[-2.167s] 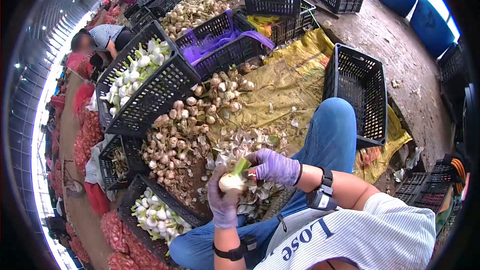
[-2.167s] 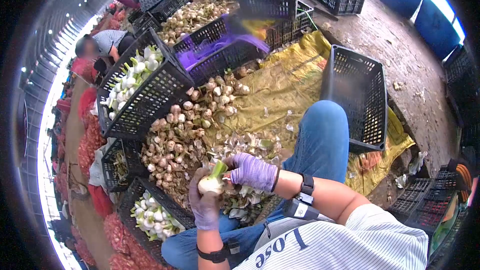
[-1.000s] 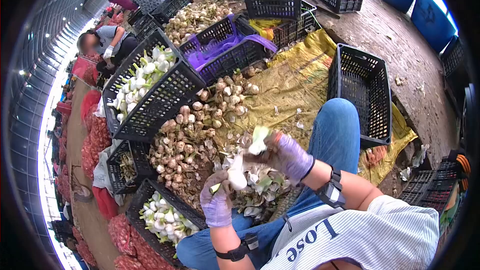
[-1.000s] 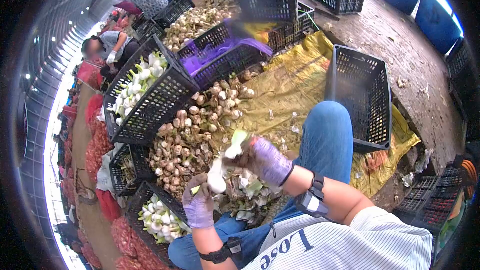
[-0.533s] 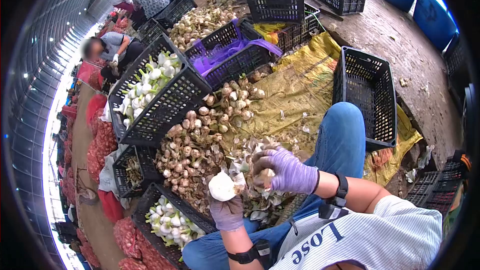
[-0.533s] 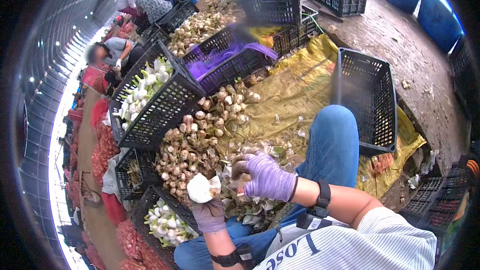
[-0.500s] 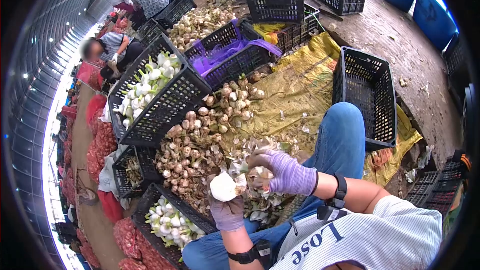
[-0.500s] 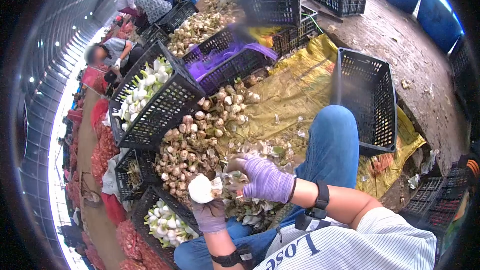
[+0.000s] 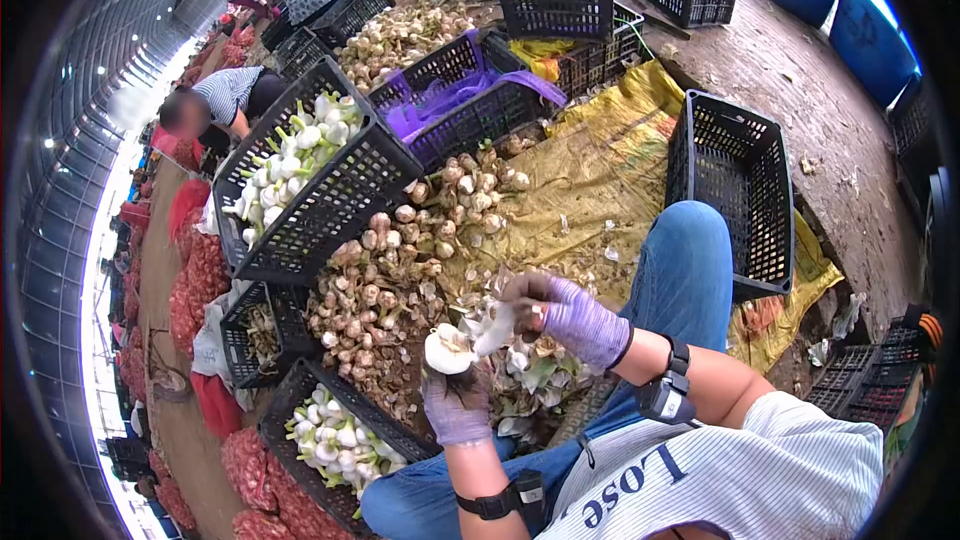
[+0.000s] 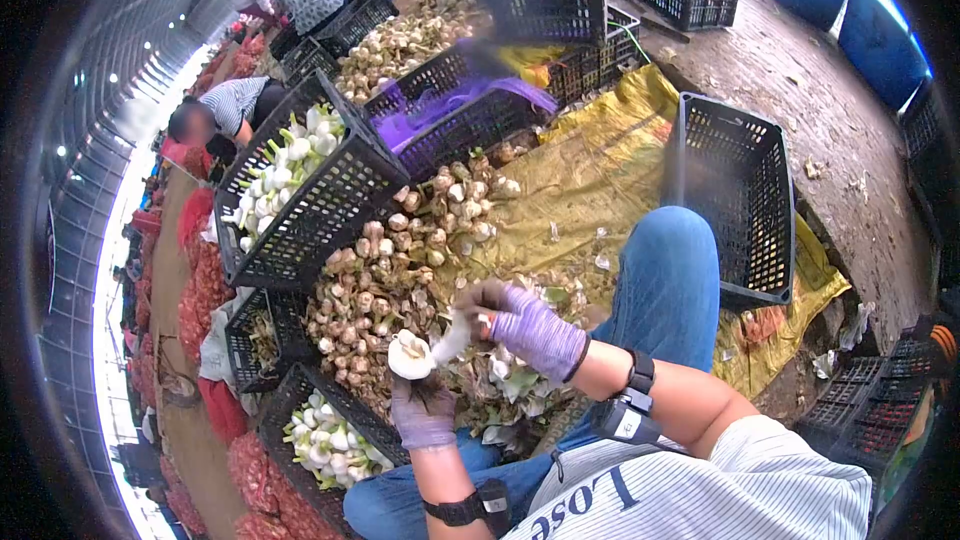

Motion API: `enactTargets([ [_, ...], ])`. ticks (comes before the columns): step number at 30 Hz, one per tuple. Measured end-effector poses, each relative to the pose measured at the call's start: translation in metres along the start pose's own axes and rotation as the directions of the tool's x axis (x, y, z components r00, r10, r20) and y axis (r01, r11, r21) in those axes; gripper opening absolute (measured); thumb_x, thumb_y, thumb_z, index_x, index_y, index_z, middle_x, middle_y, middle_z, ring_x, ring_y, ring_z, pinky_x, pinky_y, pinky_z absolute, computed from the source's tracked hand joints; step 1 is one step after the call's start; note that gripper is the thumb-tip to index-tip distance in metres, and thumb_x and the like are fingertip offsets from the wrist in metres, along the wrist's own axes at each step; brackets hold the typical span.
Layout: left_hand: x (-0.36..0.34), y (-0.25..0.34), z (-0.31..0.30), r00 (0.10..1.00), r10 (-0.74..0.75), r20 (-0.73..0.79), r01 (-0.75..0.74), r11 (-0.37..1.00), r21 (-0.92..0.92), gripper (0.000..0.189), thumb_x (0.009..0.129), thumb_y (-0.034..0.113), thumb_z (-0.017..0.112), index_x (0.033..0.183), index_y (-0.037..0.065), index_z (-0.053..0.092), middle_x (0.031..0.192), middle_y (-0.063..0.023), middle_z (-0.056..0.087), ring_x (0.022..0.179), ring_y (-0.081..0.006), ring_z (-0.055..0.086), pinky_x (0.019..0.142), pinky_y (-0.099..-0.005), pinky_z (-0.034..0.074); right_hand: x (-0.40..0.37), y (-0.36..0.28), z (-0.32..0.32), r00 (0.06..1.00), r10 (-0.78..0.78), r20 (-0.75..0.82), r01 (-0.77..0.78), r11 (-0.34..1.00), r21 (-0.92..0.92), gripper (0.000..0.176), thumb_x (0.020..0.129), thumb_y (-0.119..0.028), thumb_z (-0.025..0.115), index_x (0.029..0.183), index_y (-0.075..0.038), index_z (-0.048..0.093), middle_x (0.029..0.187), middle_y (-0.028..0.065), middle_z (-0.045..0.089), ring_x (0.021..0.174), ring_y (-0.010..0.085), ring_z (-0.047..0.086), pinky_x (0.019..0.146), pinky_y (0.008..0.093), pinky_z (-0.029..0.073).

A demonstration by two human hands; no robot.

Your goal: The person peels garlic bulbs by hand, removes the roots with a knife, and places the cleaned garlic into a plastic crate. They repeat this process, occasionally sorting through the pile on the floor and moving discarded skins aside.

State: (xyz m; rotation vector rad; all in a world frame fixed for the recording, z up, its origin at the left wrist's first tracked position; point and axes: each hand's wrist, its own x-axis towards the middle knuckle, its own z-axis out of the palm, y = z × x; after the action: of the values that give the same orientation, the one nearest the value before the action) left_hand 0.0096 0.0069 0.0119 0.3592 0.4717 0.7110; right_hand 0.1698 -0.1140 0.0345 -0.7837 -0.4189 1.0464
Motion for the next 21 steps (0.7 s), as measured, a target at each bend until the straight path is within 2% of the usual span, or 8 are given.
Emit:
enactTargets([
  [4, 0.006, -0.007, -0.011, 0.999, -0.007, -0.053, 0.011, 0.998, 0.069, 0.042, 0.078, 0.019, 0.063, 0.114, 0.001, 0.050, 0.114, -0.0132, 0.054, 0.104, -0.0274, 0.052, 0.087, -0.0401, 0.047, -0.007, -0.002, 0.023, 0.990, -0.013, 0.143, 0.075, 0.897, -0.436, 0.064, 0.069, -0.017, 0.072, 0.122, -0.004, 0.040, 0.108, 0.0117, 0.052, 0.105, 0.0196, 0.047, 0.089, 0.0353, 0.040],
  [9, -0.005, -0.021, -0.008, 0.990, 0.122, -0.065, -0.092, 0.935, 0.343, 0.043, 0.081, 0.027, 0.059, 0.114, 0.001, 0.049, 0.108, -0.0129, 0.056, 0.096, -0.0262, 0.056, 0.080, -0.0374, 0.048, 0.000, 0.029, 0.021, 0.984, -0.088, 0.157, 0.180, 0.545, -0.819, 0.055, 0.068, -0.018, 0.071, 0.113, -0.003, 0.044, 0.100, 0.0196, 0.051, 0.099, 0.0260, 0.050, 0.084, 0.0347, 0.041],
  [11, -0.006, -0.022, -0.005, 0.985, 0.151, -0.089, -0.116, 0.941, 0.317, 0.043, 0.080, 0.023, 0.061, 0.114, 0.000, 0.049, 0.106, -0.0122, 0.057, 0.093, -0.0251, 0.057, 0.077, -0.0360, 0.050, 0.005, 0.044, 0.010, 0.974, -0.010, 0.228, 0.115, 0.884, -0.453, 0.041, 0.072, -0.019, 0.067, 0.104, -0.002, 0.047, 0.093, 0.0163, 0.052, 0.089, 0.0254, 0.052, 0.079, 0.0323, 0.043],
  [13, -0.005, -0.018, -0.012, 0.988, 0.136, -0.077, -0.106, 0.945, 0.308, 0.039, 0.080, 0.022, 0.062, 0.110, 0.000, 0.051, 0.104, -0.0123, 0.057, 0.091, -0.0253, 0.058, 0.076, -0.0372, 0.050, 0.007, 0.051, 0.001, 0.970, -0.010, 0.245, 0.140, 0.843, -0.520, 0.032, 0.075, -0.021, 0.066, 0.095, -0.003, 0.048, 0.087, 0.0077, 0.051, 0.081, 0.0166, 0.051, 0.074, 0.0283, 0.044],
  [15, -0.005, -0.010, -0.023, 0.956, 0.249, -0.156, -0.168, 0.898, 0.407, 0.037, 0.076, 0.024, 0.067, 0.101, 0.002, 0.052, 0.100, -0.0131, 0.057, 0.090, -0.0258, 0.058, 0.076, -0.0395, 0.052, 0.010, 0.051, -0.004, 0.956, 0.030, 0.293, -0.084, 0.981, 0.174, 0.029, 0.077, -0.022, 0.066, 0.092, -0.004, 0.049, 0.083, 0.0022, 0.050, 0.078, 0.0093, 0.048, 0.070, 0.0249, 0.043],
  [16, -0.001, 0.004, -0.027, 0.948, 0.315, -0.042, -0.259, 0.841, 0.475, 0.040, 0.075, 0.027, 0.068, 0.101, 0.002, 0.051, 0.098, -0.0123, 0.057, 0.089, -0.0248, 0.057, 0.076, -0.0385, 0.051, 0.014, 0.048, -0.004, 0.975, -0.003, 0.224, -0.026, 0.992, 0.126, 0.031, 0.078, -0.026, 0.066, 0.092, -0.004, 0.049, 0.080, 0.0004, 0.050, 0.075, 0.0067, 0.048, 0.067, 0.0239, 0.043],
  [19, -0.003, 0.067, -0.033, 0.544, 0.820, -0.178, -0.250, 0.361, 0.898, 0.029, 0.074, 0.016, 0.066, 0.095, 0.002, 0.053, 0.106, -0.0126, 0.053, 0.096, -0.0221, 0.053, 0.077, -0.0345, 0.048, 0.030, 0.052, -0.033, 0.964, 0.046, 0.262, -0.072, 0.993, 0.092, 0.031, 0.079, -0.028, 0.065, 0.091, -0.005, 0.049, 0.078, -0.0008, 0.049, 0.071, 0.0075, 0.047, 0.065, 0.0250, 0.043],
  [21, -0.018, 0.122, -0.070, 0.336, 0.930, 0.146, -0.236, -0.066, 0.969, 0.039, 0.074, 0.008, 0.061, 0.110, 0.000, 0.049, 0.112, -0.0127, 0.051, 0.098, -0.0240, 0.051, 0.086, -0.0370, 0.043, 0.034, 0.061, -0.050, 0.977, 0.052, 0.205, -0.054, 0.999, 0.003, 0.030, 0.078, -0.028, 0.065, 0.090, -0.004, 0.051, 0.075, 0.0005, 0.052, 0.069, 0.0082, 0.049, 0.062, 0.0251, 0.043],
])
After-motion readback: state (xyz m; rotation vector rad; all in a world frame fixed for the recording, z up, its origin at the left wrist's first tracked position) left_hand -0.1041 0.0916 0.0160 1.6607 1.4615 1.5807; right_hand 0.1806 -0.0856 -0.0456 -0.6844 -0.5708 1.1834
